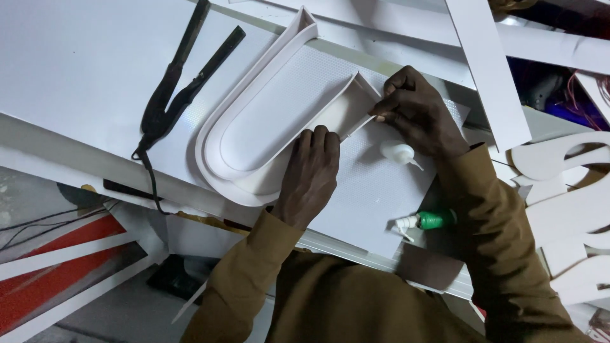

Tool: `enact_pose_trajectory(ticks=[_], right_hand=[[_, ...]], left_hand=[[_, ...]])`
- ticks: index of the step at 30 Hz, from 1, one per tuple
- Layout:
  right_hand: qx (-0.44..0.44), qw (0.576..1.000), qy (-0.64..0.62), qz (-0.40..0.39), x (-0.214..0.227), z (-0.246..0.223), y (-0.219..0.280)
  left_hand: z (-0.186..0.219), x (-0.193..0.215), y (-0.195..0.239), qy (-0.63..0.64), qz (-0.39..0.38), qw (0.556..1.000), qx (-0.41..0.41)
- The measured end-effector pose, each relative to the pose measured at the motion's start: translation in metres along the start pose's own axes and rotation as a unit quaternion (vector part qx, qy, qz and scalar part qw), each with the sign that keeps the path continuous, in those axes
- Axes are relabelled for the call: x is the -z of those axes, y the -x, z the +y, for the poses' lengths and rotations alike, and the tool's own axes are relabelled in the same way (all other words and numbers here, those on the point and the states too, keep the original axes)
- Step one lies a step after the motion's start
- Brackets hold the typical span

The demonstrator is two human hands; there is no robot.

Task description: The person is applying adhesive to the edge of a white acrylic letter 'U' and carefully attaching a thin acrylic strip to form the side wall of a 3D sign.

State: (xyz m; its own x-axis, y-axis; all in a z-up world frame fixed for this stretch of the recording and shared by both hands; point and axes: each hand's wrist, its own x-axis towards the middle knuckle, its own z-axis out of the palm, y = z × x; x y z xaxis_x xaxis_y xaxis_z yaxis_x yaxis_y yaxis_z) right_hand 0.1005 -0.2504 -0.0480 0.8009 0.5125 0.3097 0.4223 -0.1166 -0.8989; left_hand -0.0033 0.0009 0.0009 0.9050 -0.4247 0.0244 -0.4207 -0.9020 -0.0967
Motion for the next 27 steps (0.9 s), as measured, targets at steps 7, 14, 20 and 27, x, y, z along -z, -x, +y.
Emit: enact_pose_trajectory(ticks=[7, 14, 20, 27], right_hand=[[0.002, 1.0, -0.002, 0.0, 0.0, 0.003, 0.001], [-0.046, 0.998, 0.016, -0.03, 0.004, -0.006, 0.003], [-0.056, 0.998, 0.024, -0.023, 0.002, -0.007, 0.004], [-0.048, 0.999, 0.013, -0.018, 0.002, -0.01, 0.003]], left_hand=[[0.001, 0.001, 0.0, 0.019, 0.014, 1.0, 0.011], [0.003, -0.004, 0.0, 0.086, 0.031, 0.995, 0.035], [0.0, -0.004, 0.0, 0.103, 0.025, 0.994, 0.024], [-0.001, -0.001, 0.001, 0.108, 0.007, 0.994, 0.011]])
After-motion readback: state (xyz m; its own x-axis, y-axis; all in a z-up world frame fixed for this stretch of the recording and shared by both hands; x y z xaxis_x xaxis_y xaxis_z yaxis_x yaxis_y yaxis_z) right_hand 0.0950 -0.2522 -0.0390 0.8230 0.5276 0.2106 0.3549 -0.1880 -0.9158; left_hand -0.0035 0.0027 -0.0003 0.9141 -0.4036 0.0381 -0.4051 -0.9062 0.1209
